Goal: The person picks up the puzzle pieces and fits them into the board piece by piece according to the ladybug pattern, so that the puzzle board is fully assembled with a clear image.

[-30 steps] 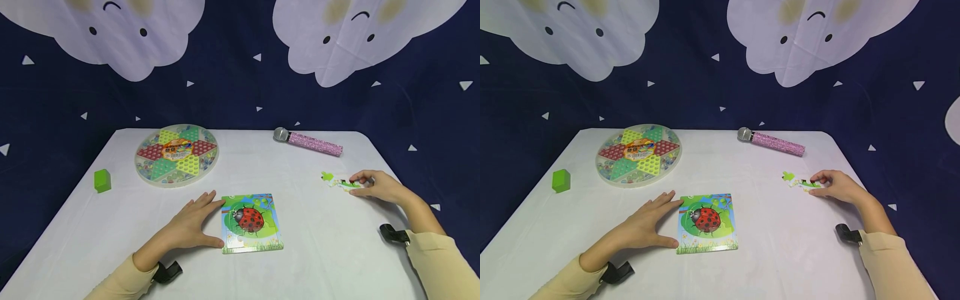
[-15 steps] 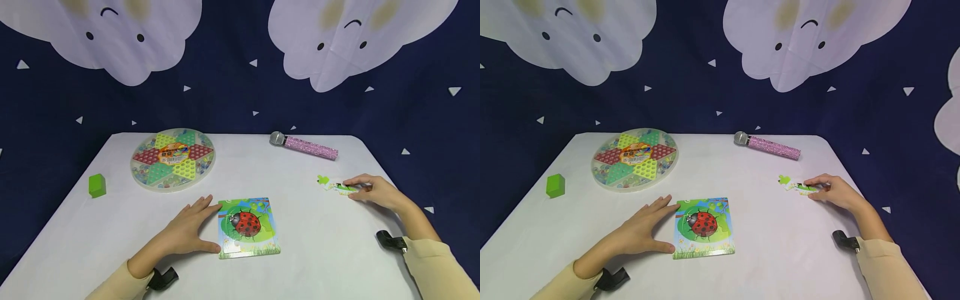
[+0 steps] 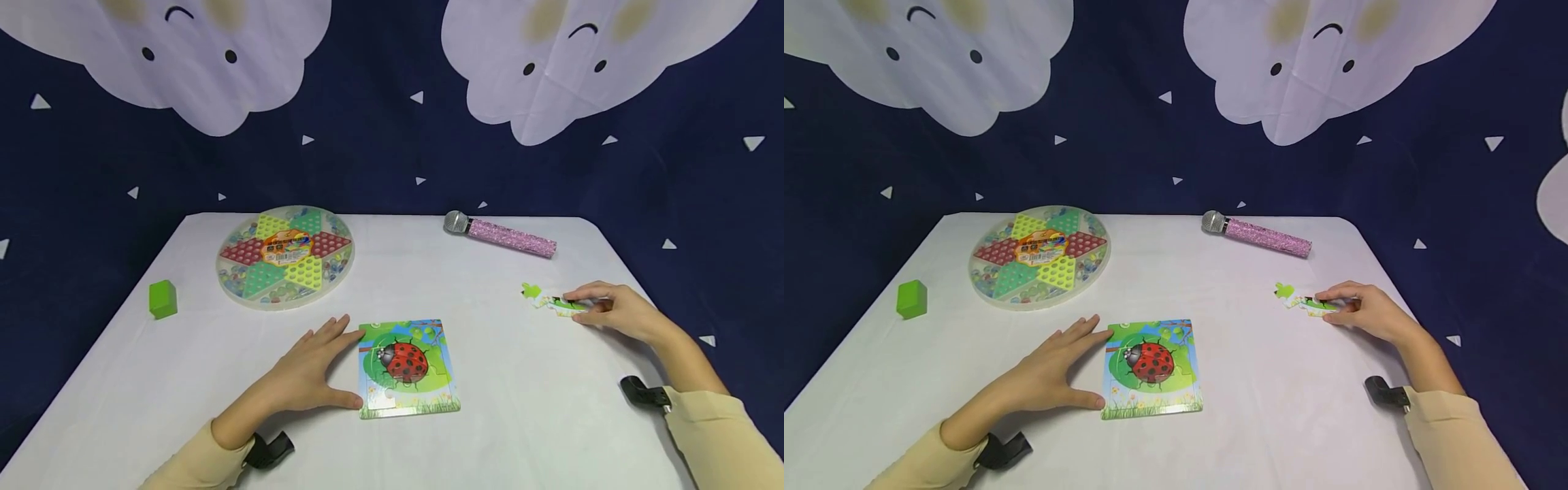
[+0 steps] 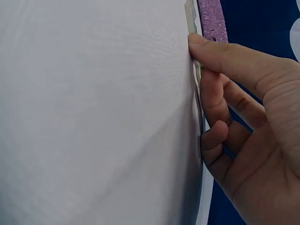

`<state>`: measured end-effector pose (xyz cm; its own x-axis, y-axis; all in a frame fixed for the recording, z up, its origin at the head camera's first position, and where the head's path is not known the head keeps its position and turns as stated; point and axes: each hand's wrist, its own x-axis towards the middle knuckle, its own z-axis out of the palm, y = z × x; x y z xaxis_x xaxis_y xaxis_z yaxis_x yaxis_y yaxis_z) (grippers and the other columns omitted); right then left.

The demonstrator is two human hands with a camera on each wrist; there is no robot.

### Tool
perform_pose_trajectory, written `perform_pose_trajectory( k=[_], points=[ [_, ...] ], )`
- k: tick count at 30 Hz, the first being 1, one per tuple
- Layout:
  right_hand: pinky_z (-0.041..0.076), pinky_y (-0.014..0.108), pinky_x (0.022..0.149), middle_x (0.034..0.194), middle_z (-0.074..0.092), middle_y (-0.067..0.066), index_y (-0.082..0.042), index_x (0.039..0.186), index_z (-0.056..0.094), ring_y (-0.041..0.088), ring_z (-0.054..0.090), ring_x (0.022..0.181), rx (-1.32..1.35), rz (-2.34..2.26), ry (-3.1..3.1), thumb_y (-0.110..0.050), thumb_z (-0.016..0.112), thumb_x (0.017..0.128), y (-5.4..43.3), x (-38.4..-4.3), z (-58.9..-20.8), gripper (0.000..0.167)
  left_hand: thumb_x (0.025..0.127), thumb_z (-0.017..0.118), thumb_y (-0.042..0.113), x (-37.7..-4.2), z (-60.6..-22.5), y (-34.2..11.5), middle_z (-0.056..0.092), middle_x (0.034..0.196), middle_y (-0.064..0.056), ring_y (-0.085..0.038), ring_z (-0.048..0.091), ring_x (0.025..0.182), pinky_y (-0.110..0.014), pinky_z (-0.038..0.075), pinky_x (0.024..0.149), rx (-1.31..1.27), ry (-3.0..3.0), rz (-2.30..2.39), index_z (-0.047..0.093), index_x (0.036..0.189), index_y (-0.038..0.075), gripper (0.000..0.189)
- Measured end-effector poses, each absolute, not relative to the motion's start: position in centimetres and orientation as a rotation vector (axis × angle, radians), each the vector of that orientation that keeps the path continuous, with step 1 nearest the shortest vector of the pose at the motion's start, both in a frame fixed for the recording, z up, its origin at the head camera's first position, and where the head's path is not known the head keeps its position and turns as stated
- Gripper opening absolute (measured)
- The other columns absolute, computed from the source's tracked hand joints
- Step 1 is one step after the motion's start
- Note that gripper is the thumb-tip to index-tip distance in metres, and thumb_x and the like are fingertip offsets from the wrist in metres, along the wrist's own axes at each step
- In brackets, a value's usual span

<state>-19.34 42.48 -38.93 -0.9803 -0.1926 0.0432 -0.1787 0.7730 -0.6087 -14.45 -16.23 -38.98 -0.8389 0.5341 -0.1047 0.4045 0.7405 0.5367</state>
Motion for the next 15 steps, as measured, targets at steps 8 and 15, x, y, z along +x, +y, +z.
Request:
perform_pose_trajectory(
  k=[8, 15],
  points=[
    [0.048, 0.021, 0.062, 0.106, 0.071, -0.01, -0.008, 0.124, 0.08, 0.002, 0.059, 0.069, -0.279, -0.882, 2.986, -0.022, 0.093, 0.085, 42.0, -19.4, -38.6, 0.043, 0.072, 0.094, 0.062, -14.5, -38.9, -16.2, 0.027, 0.177, -0.019, -0.046, 0.025, 0.164, -0.074, 0.022, 0.129, 0.751, 2.7, 0.727, 0.046, 0.164, 0.015, 0.114],
    [0.041, 0.023, 0.056, 0.095, 0.069, 0.002, -0.007, 0.12, 0.081, 0.001, 0.049, 0.063, -0.338, -0.781, 3.037, -0.018, 0.093, 0.083, 41.4, -19.4, -38.6, 0.041, 0.072, 0.094, 0.063, -14.5, -38.9, -16.2, 0.026, 0.178, -0.019, -0.045, 0.024, 0.165, -0.074, 0.021, 0.129, 0.735, 2.697, 0.721, 0.045, 0.164, 0.016, 0.115]
  ],
)
